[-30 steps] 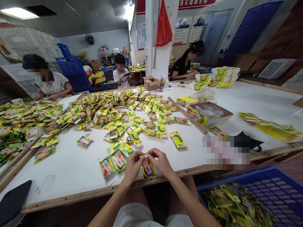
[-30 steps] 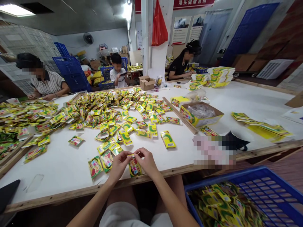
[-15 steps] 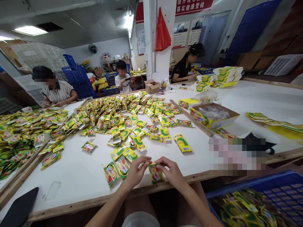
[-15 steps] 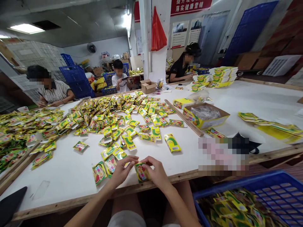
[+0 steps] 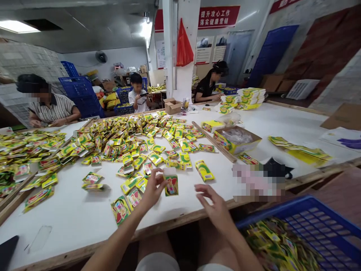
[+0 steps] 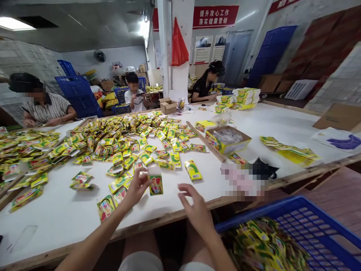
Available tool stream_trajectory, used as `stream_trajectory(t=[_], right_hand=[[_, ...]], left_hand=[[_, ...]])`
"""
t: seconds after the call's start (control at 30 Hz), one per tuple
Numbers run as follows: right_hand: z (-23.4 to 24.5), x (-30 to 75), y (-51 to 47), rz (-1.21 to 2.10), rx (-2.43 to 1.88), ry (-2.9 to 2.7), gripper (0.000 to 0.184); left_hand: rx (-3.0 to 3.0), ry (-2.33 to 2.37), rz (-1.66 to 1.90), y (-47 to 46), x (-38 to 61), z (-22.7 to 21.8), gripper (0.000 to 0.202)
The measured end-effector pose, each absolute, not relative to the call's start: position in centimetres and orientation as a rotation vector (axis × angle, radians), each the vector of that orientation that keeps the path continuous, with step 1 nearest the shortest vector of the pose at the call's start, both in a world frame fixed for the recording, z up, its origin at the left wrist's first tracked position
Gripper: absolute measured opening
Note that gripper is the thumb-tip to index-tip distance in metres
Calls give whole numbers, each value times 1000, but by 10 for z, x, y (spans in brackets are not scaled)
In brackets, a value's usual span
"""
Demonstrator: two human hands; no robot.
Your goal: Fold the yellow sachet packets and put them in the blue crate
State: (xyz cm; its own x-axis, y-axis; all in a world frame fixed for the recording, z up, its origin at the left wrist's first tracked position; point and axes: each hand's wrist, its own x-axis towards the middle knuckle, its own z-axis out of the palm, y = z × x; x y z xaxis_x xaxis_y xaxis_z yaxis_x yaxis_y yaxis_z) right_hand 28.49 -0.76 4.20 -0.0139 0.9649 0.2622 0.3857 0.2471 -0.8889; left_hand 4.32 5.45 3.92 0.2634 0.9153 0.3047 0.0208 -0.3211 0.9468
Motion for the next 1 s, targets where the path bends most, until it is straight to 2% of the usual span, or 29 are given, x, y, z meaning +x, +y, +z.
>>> stream_trajectory(t=[0.1, 0.2, 0.37, 0.5, 0.6, 0.73, 1.0], right_hand=[[22, 244, 13, 982, -1101, -1562, 31], [12, 232, 27, 1065, -1067, -1638, 23], [12, 232, 38, 1026, -1077, -1760, 23], [6, 229, 41, 1060, -1089, -1619, 18], [3, 229, 41, 1068, -1125, -1603, 20], [6, 228, 37, 1018, -1114, -1610, 20], [16, 223, 29, 950, -1110, -1715, 16]], left_hand=[[1489, 827, 1134, 25, 57, 24, 31], [1501, 878, 1092, 17, 59, 8, 25], [1584, 1035, 1113, 23, 54, 3, 25], [1576, 1030, 1217, 20, 58, 2, 19], [1491, 1007, 1300, 15, 61, -2, 28], [1594, 1075, 1222, 12, 60, 3, 19], [1574, 1185, 1261, 10, 58, 9, 21]])
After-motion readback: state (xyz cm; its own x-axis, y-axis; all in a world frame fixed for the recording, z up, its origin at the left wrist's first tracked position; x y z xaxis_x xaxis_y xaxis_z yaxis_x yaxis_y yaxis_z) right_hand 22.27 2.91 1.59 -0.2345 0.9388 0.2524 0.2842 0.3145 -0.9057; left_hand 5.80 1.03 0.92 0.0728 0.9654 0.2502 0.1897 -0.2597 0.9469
